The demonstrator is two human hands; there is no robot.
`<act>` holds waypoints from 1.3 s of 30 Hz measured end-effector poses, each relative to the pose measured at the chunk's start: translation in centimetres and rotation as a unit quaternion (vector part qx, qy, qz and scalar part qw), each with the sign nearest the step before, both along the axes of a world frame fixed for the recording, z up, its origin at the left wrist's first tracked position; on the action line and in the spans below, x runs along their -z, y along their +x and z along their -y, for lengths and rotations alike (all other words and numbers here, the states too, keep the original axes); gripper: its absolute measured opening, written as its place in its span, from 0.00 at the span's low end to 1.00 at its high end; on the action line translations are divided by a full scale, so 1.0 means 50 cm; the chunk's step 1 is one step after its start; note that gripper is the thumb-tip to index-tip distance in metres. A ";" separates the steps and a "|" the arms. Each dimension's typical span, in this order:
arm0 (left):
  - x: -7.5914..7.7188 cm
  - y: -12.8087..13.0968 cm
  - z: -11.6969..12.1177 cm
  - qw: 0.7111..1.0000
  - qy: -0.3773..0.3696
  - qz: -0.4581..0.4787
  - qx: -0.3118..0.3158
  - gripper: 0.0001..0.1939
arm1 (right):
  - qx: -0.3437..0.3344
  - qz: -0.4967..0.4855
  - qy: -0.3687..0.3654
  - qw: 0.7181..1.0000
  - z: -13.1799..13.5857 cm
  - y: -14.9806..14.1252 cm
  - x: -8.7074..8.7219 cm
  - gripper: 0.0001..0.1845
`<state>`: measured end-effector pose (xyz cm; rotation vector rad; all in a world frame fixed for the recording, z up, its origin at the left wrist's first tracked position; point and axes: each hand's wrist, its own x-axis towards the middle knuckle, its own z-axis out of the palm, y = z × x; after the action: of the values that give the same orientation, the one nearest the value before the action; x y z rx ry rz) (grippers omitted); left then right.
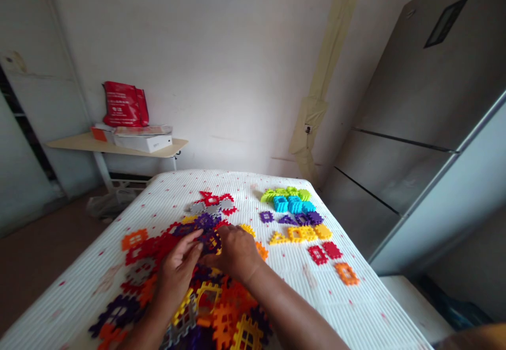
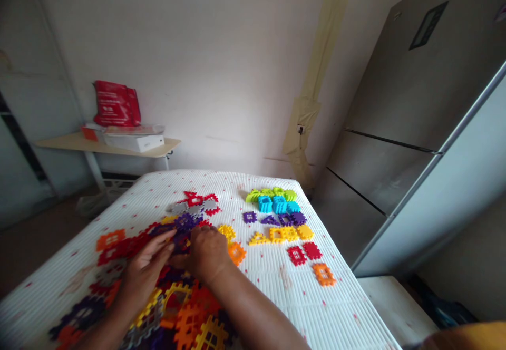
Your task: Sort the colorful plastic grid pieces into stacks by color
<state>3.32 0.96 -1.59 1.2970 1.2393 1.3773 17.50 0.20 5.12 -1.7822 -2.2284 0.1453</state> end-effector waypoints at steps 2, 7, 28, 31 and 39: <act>0.000 -0.001 -0.001 1.000 0.006 -0.003 0.000 0.27 | 0.007 -0.002 0.015 1.000 0.000 -0.014 0.012 0.26; -0.010 0.001 0.005 1.000 -0.014 -0.003 0.006 0.28 | -0.041 -0.008 0.048 0.998 -0.009 -0.005 0.027 0.21; 0.005 0.000 -0.003 0.996 -0.044 0.081 -0.006 0.22 | -0.060 0.022 0.071 0.995 -0.007 0.005 0.021 0.19; 0.004 0.000 -0.002 0.996 -0.045 0.082 -0.005 0.21 | -0.052 0.019 0.071 0.996 -0.007 -0.005 0.034 0.19; -0.009 0.005 0.004 0.995 -0.034 0.092 -0.007 0.28 | 0.033 0.029 0.098 0.994 -0.045 0.046 0.027 0.18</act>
<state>3.55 0.74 -1.15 1.0908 1.1610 1.4186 19.78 2.43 3.78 -1.7704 -2.1361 -0.1353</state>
